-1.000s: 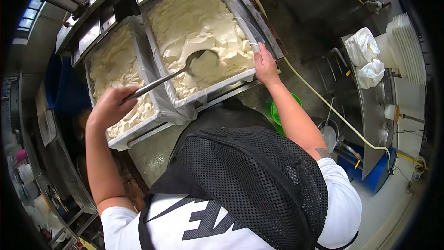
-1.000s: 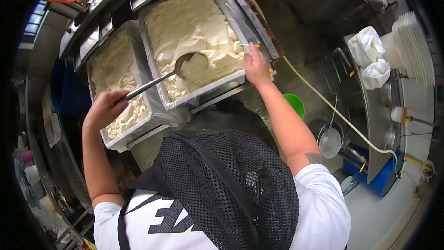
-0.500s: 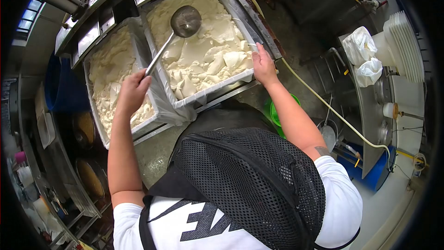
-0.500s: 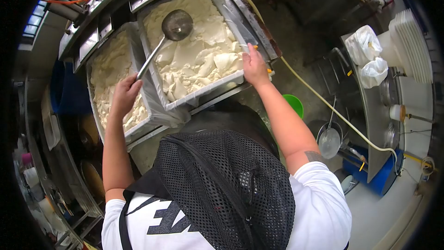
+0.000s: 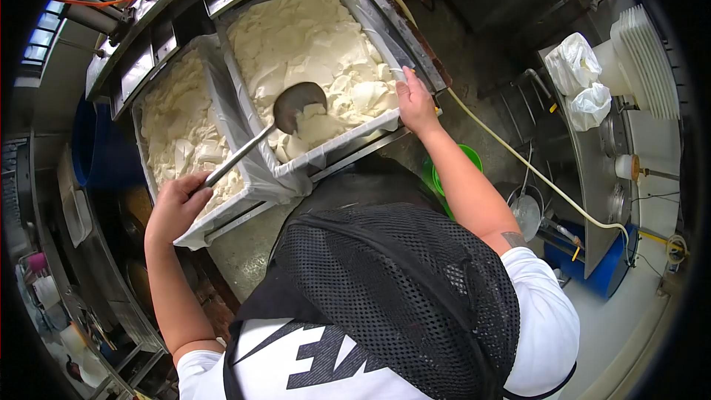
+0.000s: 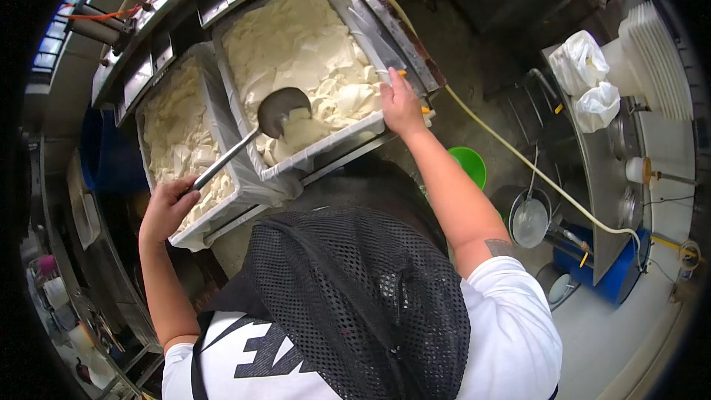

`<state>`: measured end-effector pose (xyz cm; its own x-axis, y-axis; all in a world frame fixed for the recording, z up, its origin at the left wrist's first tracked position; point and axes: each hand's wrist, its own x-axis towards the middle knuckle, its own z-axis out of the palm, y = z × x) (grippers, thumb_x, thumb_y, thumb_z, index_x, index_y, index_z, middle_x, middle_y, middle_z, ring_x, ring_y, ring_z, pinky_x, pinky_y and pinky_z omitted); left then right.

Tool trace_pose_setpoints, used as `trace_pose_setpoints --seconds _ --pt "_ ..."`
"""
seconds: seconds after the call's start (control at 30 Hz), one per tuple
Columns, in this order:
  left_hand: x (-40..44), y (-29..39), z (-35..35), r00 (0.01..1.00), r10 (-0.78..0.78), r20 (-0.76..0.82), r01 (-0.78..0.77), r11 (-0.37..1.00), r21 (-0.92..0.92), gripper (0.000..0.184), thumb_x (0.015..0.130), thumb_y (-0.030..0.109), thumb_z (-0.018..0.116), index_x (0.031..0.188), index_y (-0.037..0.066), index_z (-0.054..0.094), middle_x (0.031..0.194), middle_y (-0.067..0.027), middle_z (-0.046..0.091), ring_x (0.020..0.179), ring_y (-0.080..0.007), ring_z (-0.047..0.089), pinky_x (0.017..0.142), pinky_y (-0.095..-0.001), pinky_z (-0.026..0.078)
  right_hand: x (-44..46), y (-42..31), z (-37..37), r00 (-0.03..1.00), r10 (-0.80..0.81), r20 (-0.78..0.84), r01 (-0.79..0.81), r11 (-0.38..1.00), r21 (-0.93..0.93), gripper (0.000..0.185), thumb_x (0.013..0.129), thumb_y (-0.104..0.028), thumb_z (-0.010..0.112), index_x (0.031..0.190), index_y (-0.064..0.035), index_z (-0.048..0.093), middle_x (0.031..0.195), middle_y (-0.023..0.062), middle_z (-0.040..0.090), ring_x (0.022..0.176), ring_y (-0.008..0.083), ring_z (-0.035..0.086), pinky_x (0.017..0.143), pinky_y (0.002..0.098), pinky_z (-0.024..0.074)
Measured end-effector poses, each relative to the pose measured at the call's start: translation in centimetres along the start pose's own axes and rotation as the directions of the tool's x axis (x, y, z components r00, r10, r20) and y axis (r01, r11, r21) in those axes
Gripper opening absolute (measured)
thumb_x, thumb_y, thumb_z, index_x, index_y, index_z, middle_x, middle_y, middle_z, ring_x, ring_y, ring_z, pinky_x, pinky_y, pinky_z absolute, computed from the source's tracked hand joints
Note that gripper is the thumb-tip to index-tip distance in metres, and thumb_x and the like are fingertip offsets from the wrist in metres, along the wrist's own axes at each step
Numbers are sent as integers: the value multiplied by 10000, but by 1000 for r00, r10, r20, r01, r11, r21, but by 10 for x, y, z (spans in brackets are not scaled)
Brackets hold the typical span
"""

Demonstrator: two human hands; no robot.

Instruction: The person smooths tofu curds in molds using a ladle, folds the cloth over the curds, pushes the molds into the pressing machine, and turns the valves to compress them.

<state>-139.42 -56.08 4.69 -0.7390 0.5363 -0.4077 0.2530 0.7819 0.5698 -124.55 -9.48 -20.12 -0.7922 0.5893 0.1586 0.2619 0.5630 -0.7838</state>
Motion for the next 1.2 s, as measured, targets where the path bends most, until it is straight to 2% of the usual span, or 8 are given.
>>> trace_pose_setpoints --seconds 0.13,0.27,0.4,0.47,0.7,0.97,1.07,1.2 --pt "30 -4 34 993 78 89 -72 995 -68 339 960 111 704 1261 -44 703 797 -79 674 758 -126 586 735 -329 511 1 -1 0 1000 -3 4 3 1000 3 551 1080 -351 530 1487 21 516 1430 302 579 1331 457 553 1125 469 441" --pt "77 27 73 978 105 -180 -118 991 -64 378 992 220 650 1267 -37 693 789 -89 694 711 -165 591 697 -354 499 1 -1 -1 1000 -15 1 15 1000 0 549 1079 -349 529 1487 18 516 1425 305 580 1322 461 558 1117 471 447" --pt "137 26 101 957 103 -272 -133 987 -95 392 994 245 632 1265 -31 695 765 -95 677 701 -152 577 686 -350 493 0 -5 -2 1000 7 11 -7 1000 4 549 1078 -351 526 1492 10 515 1414 304 589 1315 460 563 1114 473 449" --pt "146 32 109 963 49 -263 -130 945 -300 378 996 239 629 1260 -21 701 748 -104 672 694 -142 565 678 -350 487 -1 -6 -2 1000 6 7 -6 1000 -8 549 1078 -351 525 1495 7 514 1412 303 592 1316 459 564 1115 473 449" --pt "57 73 103 993 112 44 -106 987 -124 364 994 201 665 1278 -26 687 859 -190 717 806 -212 677 804 -374 542 -2 5 3 1000 -14 -28 17 996 83 554 1103 -361 493 1527 -5 477 1454 286 575 1352 431 558 1136 453 442" --pt "40 84 94 982 168 81 -162 984 -70 331 992 159 660 1278 -5 686 910 -254 708 795 -307 702 793 -392 548 -4 7 3 998 -40 -46 48 979 200 628 1132 -473 415 1573 -25 418 1511 263 543 1396 400 541 1159 441 425" --pt "39 56 86 979 166 -120 -171 985 -31 323 990 165 664 1266 0 687 886 -254 705 783 -349 706 772 -405 548 -4 7 2 999 -26 -23 30 981 190 622 1133 -469 407 1562 -20 434 1517 261 539 1405 400 532 1169 441 415" --pt "47 24 51 922 -35 -386 73 994 85 284 994 186 658 1209 5 702 836 -251 688 739 -381 677 719 -430 526 -2 11 5 998 -48 -34 53 988 143 603 1131 -459 413 1526 -9 483 1500 265 548 1397 415 528 1170 445 407"
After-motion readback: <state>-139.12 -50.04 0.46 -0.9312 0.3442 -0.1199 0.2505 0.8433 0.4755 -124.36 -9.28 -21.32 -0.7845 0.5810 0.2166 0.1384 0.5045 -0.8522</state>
